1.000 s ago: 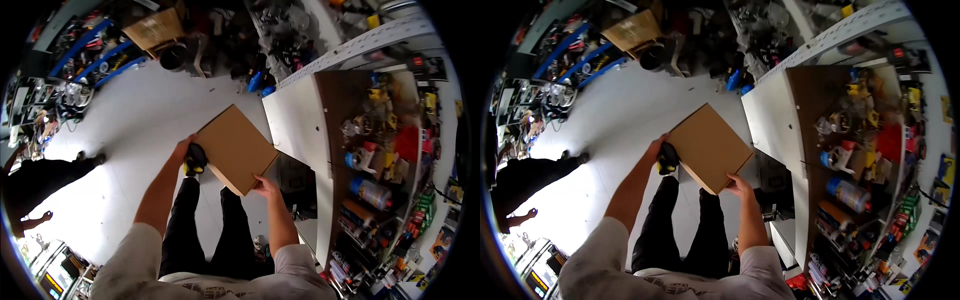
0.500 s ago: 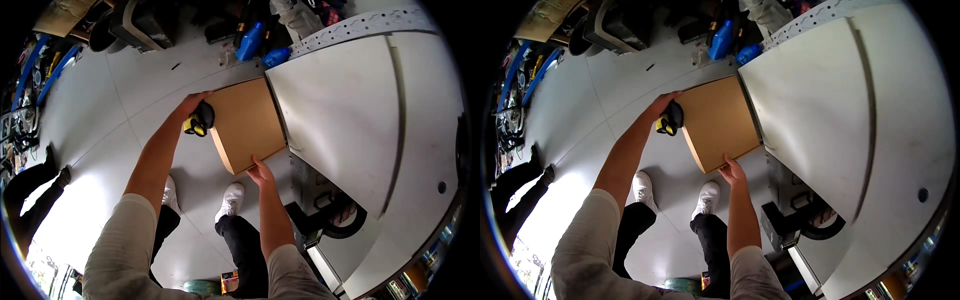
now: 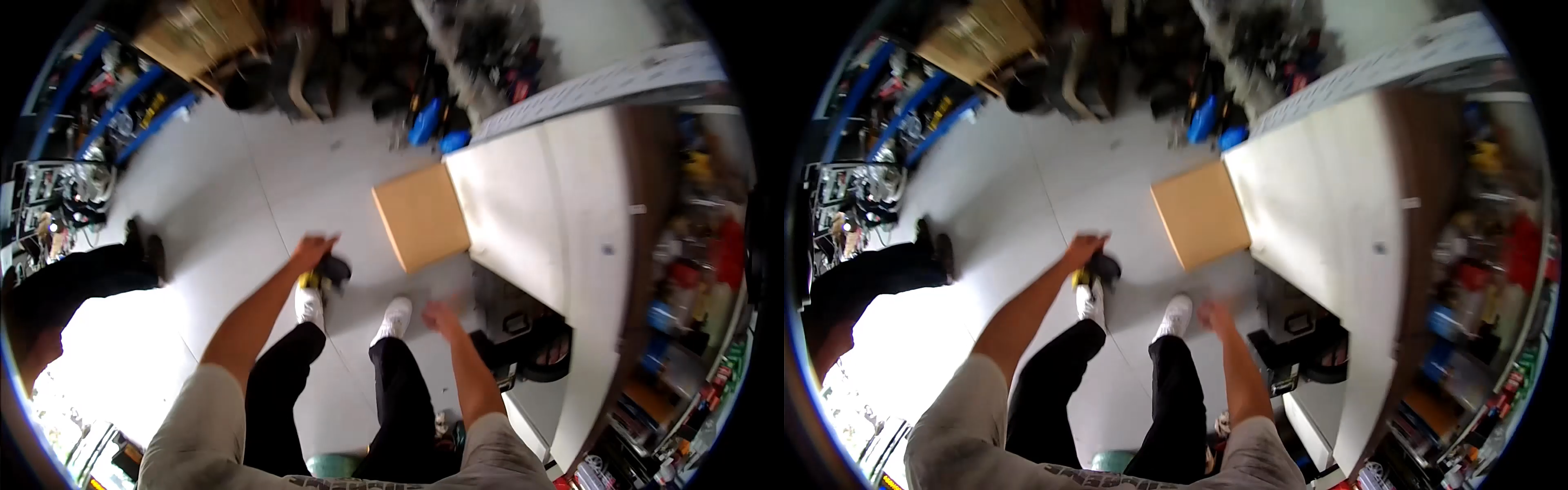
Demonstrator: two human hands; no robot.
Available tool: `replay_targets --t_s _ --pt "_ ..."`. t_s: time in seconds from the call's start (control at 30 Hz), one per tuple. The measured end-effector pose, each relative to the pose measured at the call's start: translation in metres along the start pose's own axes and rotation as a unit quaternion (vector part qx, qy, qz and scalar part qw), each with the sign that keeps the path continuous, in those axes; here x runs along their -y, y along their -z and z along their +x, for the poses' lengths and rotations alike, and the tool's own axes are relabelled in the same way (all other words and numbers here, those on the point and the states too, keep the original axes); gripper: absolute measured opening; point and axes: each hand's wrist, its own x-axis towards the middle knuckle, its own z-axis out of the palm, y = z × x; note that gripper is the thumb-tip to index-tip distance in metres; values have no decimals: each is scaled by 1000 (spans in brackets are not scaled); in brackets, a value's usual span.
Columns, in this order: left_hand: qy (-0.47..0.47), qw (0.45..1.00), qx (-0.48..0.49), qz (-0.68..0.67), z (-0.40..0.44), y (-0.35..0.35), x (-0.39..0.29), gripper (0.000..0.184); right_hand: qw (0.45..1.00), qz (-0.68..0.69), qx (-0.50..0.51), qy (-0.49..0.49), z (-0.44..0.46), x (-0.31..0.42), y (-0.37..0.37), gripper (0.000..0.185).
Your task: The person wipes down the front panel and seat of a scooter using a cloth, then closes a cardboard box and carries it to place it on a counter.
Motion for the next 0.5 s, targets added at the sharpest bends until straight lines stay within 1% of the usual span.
replay_targets --t_s 0.03,0.07,0.1,0.13,0.17,0.2,0.23,0.27,0.33,0.37,0.4,0.43,0.47,0.5 --pt "25 999 -35 3 -49 15 -16 57 995 -95 -12 21 -59 12 -16 22" --pt "76 996 2 -53 -91 48 -41 51 966 -247 78 27 -78 1 -10 21" --pt "127 989 18 -70 -131 80 -68 45 941 -271 193 66 -95 -21 1 21" --pt "121 991 -26 -51 -171 93 -83 39 969 -162 174 66 -144 -22 -6 24" --pt "259 928 -8 -267 -202 129 -115 31 947 -284 143 30 -208 10 -28 26" --pt "341 854 -34 -392 -221 168 -152 29 949 -298 104 -19 -245 25 -42 29" --pt "441 720 -63 -532 -243 198 -176 38 953 -282 108 16 -289 41 -56 29" --pt "451 631 -114 -621 -271 233 -211 42 955 -268 114 50 -327 52 -68 29" --pt "433 542 -170 -700 -328 296 -275 39 946 -265 135 131 -379 55 -88 28" --pt "427 536 -190 -703 -351 320 -302 39 950 -232 148 148 -406 58 -103 30" --pt "398 465 -190 -767 -384 348 -325 37 944 -250 149 154 -440 67 -130 30" --pt "375 391 -189 -819 -405 355 -348 35 937 -236 195 167 -459 72 -146 34" --pt "345 384 -175 -839 -420 358 -362 32 929 -219 242 176 -470 81 -163 39" --pt "328 384 -197 -840 -432 371 -383 31 917 -197 277 207 -488 91 -181 44"
